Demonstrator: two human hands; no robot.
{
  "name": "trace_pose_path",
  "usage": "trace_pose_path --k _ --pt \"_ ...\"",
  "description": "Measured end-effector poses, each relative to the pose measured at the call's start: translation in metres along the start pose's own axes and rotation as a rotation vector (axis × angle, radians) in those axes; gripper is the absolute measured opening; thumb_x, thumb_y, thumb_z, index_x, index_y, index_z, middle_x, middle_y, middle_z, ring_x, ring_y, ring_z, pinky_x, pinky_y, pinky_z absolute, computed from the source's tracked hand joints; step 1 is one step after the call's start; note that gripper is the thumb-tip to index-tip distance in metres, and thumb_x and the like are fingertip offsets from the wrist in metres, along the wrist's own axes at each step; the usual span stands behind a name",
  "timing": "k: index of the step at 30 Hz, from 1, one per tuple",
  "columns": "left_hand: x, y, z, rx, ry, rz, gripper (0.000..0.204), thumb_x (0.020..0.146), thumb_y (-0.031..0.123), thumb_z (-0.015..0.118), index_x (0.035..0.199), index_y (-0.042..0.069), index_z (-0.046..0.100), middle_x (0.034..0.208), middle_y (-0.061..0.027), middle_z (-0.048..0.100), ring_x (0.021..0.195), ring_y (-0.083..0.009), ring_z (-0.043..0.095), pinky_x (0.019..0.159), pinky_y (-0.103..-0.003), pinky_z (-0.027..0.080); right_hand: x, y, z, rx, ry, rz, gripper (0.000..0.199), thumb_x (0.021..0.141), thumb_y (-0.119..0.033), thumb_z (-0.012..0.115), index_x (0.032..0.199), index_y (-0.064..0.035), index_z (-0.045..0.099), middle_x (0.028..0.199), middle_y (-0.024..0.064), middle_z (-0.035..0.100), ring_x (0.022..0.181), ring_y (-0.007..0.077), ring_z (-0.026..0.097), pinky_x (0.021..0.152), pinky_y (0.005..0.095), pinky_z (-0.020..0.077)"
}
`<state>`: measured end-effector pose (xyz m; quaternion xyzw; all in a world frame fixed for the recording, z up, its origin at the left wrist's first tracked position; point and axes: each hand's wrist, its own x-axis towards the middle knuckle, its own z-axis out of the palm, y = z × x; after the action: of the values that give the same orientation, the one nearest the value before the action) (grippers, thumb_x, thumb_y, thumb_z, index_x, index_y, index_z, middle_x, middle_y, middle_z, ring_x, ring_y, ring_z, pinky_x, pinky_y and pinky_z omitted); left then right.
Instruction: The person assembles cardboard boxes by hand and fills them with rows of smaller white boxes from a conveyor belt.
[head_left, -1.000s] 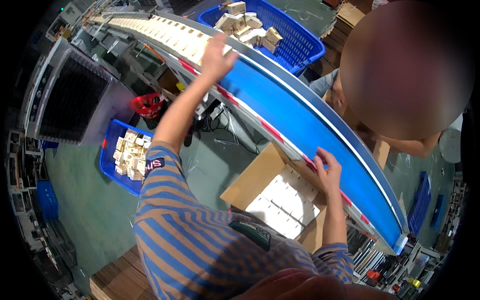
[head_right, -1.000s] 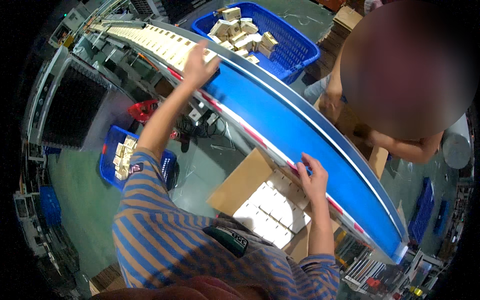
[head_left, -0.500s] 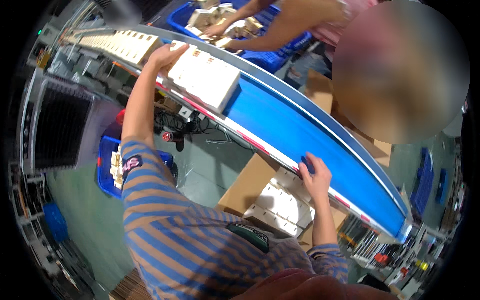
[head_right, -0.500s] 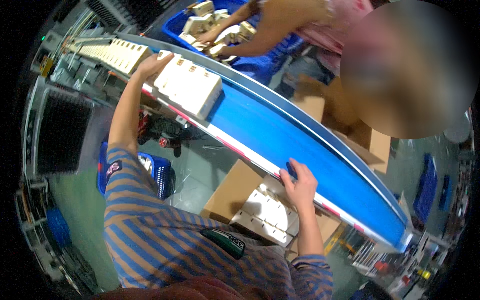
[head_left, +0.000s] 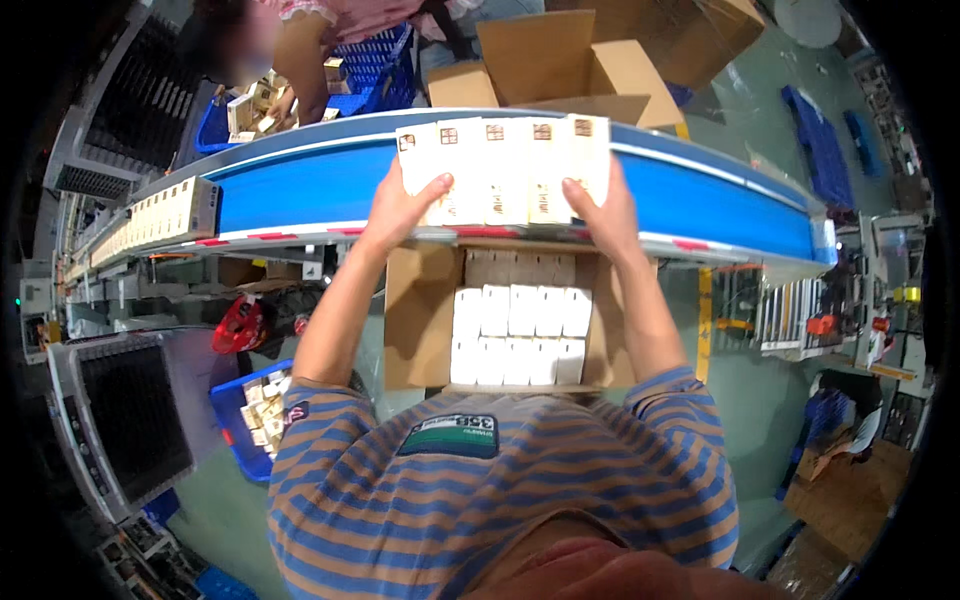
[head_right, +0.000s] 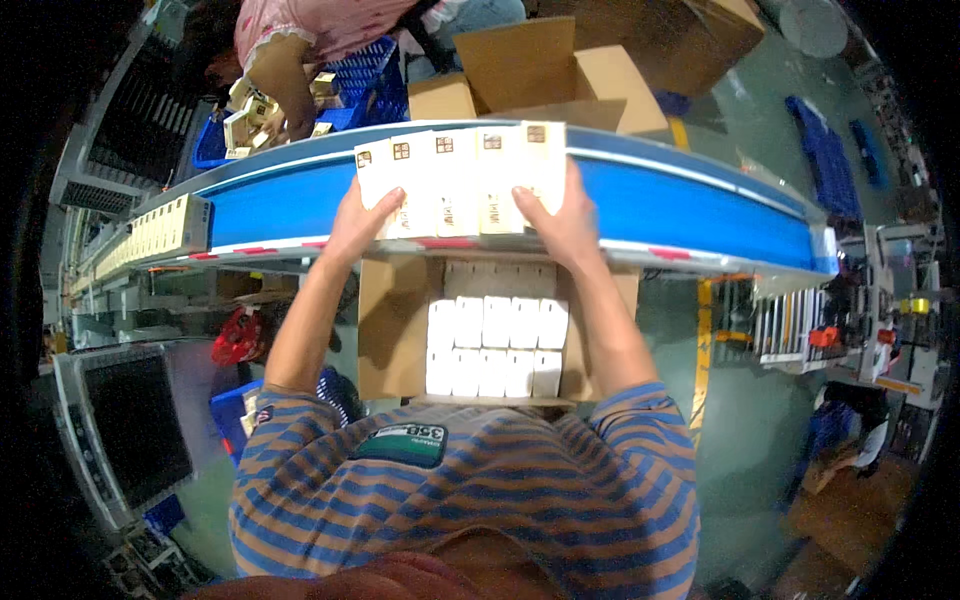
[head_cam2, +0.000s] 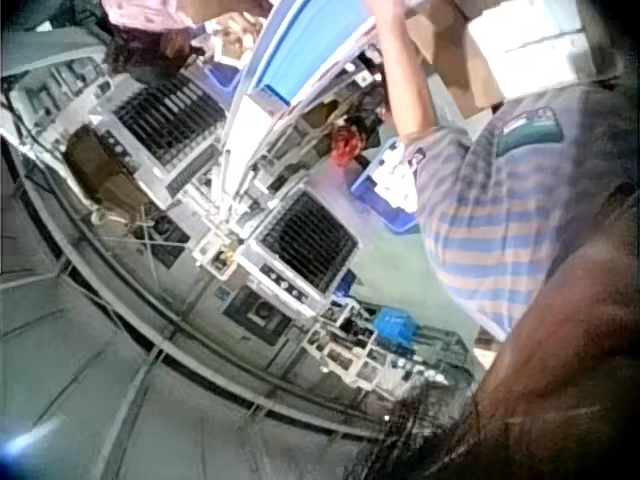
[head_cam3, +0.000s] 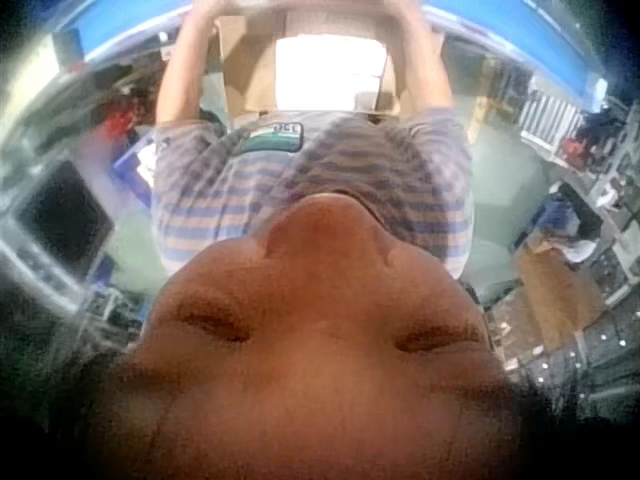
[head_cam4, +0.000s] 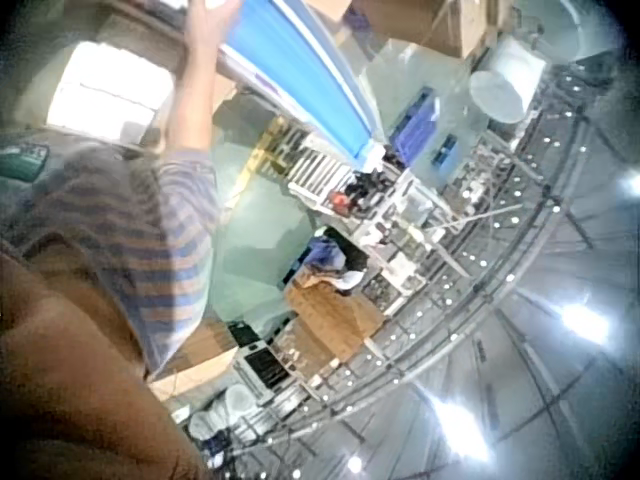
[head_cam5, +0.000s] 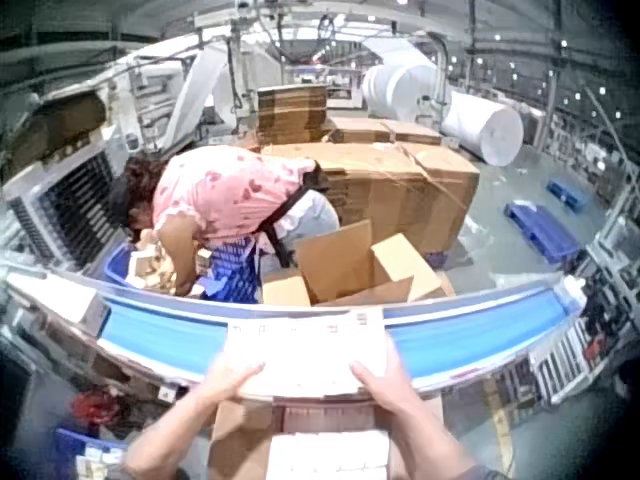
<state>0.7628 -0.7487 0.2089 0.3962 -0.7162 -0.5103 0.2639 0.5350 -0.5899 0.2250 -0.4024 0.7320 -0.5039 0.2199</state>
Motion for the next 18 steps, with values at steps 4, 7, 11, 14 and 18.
trace_pose_path --k 4,7,11,14,18 --pt "-0.101 0.004 0.046 -0.197 0.103 -0.031 0.070 0.075 0.027 0.073 0.125 -0.004 0.035 0.117 -0.0211 0.055 0.107 -0.0269 0.056 0.090 -0.039 0.046 -0.095 -0.002 -0.036 0.211 0.060 0.007 0.074 0.076 -0.014 0.070 0.136 0.0020 0.030 0.117 0.0180 0.056 0.105 0.0240 0.058 0.089 0.0364 0.0477" --pt "-0.155 -0.036 0.083 0.014 0.077 0.149 0.094 0.068 0.038 0.078 0.135 -0.001 0.026 0.133 -0.0282 0.040 0.117 -0.0342 0.048 0.092 -0.044 0.046 -0.170 0.074 -0.019 0.080 0.084 0.108 0.091 0.070 -0.022 0.076 0.141 0.0008 0.024 0.128 0.0216 0.048 0.113 0.0306 0.053 0.095 0.0418 0.0436" --pt "-0.154 -0.044 0.093 0.914 -0.479 0.310 0.114 0.057 0.065 0.075 0.145 0.012 0.025 0.149 -0.0200 0.021 0.125 -0.0449 0.036 0.097 -0.047 0.042 -0.158 0.077 -0.028 -0.649 -0.542 -0.006 0.095 0.064 -0.043 0.079 0.142 -0.0109 0.034 0.141 0.0186 0.036 0.117 0.0340 0.050 0.101 0.0422 0.0391" --pt "-0.088 -0.052 0.094 0.908 -0.733 0.098 0.113 0.054 0.082 0.060 0.143 0.019 0.033 0.145 -0.0153 0.034 0.122 -0.0345 0.047 0.098 -0.041 0.042 -0.101 0.089 -0.034 -0.662 -0.695 -0.134 0.084 0.065 -0.063 0.067 0.135 -0.0197 0.048 0.135 0.0183 0.046 0.116 0.0357 0.051 0.094 0.0403 0.0433" --pt "-0.040 -0.056 0.107 0.738 -0.854 -0.207 0.104 0.057 0.084 0.055 0.133 0.013 0.048 0.125 -0.0168 0.055 0.118 -0.0341 0.050 0.096 -0.039 0.041 -0.052 0.097 -0.018 -0.603 -0.865 0.292 0.071 0.069 -0.062 0.063 0.119 -0.0113 0.060 0.115 0.0172 0.060 0.109 0.0350 0.054 0.093 0.0409 0.0421"
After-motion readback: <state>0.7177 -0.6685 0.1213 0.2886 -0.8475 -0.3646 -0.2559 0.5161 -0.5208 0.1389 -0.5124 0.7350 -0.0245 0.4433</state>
